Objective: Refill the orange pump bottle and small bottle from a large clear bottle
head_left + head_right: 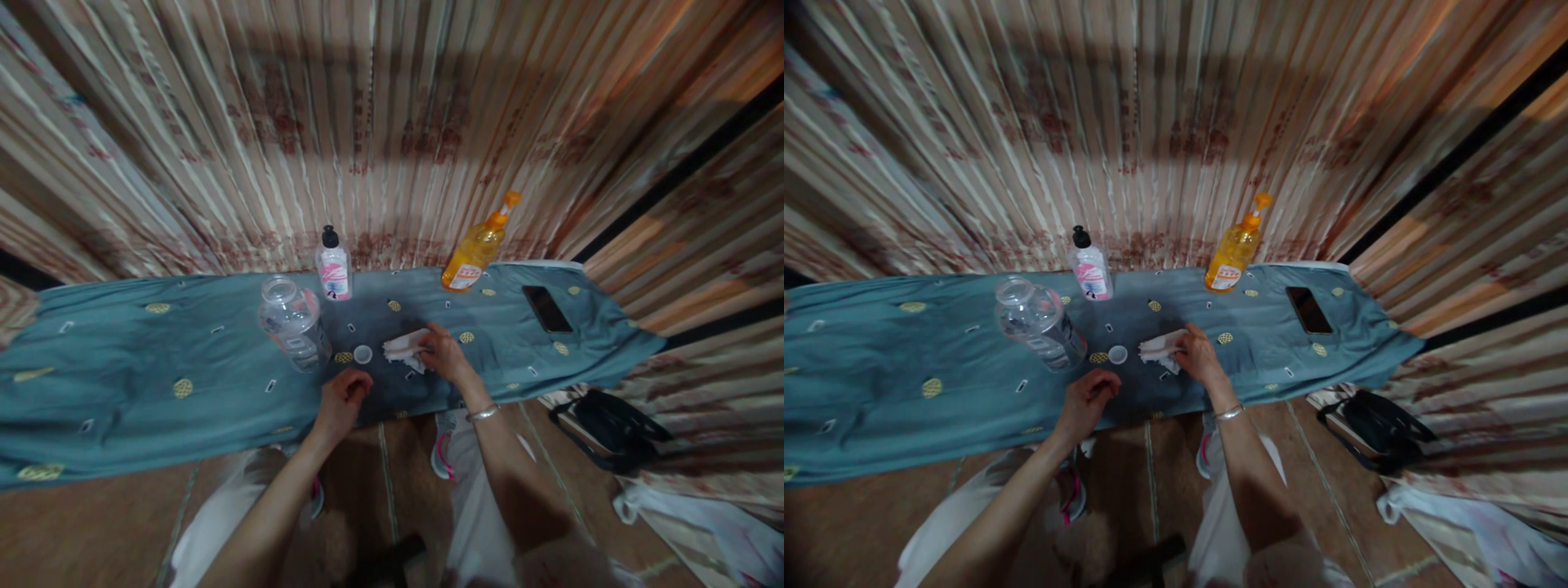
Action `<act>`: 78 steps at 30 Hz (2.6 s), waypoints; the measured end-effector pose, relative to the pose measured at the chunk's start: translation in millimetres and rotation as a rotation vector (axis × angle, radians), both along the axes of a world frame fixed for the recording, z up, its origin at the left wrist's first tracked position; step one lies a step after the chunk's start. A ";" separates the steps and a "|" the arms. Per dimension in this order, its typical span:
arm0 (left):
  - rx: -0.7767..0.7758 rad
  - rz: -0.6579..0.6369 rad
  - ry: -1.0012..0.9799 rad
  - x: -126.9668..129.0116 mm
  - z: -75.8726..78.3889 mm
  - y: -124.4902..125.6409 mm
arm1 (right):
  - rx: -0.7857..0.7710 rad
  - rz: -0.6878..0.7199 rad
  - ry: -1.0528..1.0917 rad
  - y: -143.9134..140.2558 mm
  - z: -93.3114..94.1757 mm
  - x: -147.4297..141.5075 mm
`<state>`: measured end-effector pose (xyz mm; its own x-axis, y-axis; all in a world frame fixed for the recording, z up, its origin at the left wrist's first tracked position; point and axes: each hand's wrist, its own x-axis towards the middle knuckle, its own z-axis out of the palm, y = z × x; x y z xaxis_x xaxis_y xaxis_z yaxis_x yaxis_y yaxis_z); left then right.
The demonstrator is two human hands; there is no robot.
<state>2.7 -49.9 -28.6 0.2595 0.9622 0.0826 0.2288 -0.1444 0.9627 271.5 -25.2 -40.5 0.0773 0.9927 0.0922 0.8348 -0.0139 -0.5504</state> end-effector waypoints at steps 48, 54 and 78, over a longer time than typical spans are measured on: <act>0.122 -0.007 -0.030 -4.5 3.4 19.6 | -0.145 0.062 -0.007 5.4 25.3 -5.5; 0.126 -0.012 -0.028 -2.0 2.8 20.3 | -0.068 0.063 -0.097 3.9 23.9 0.4; 0.131 0.023 -0.051 5.9 2.0 22.5 | 0.283 0.135 0.370 160.9 82.0 -90.8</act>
<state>8.6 -27.4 -26.5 0.2295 0.9479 0.2208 0.1852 -0.2652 0.9462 180.7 135.8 41.5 0.0277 0.9360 0.3509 0.5664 0.2745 -0.7771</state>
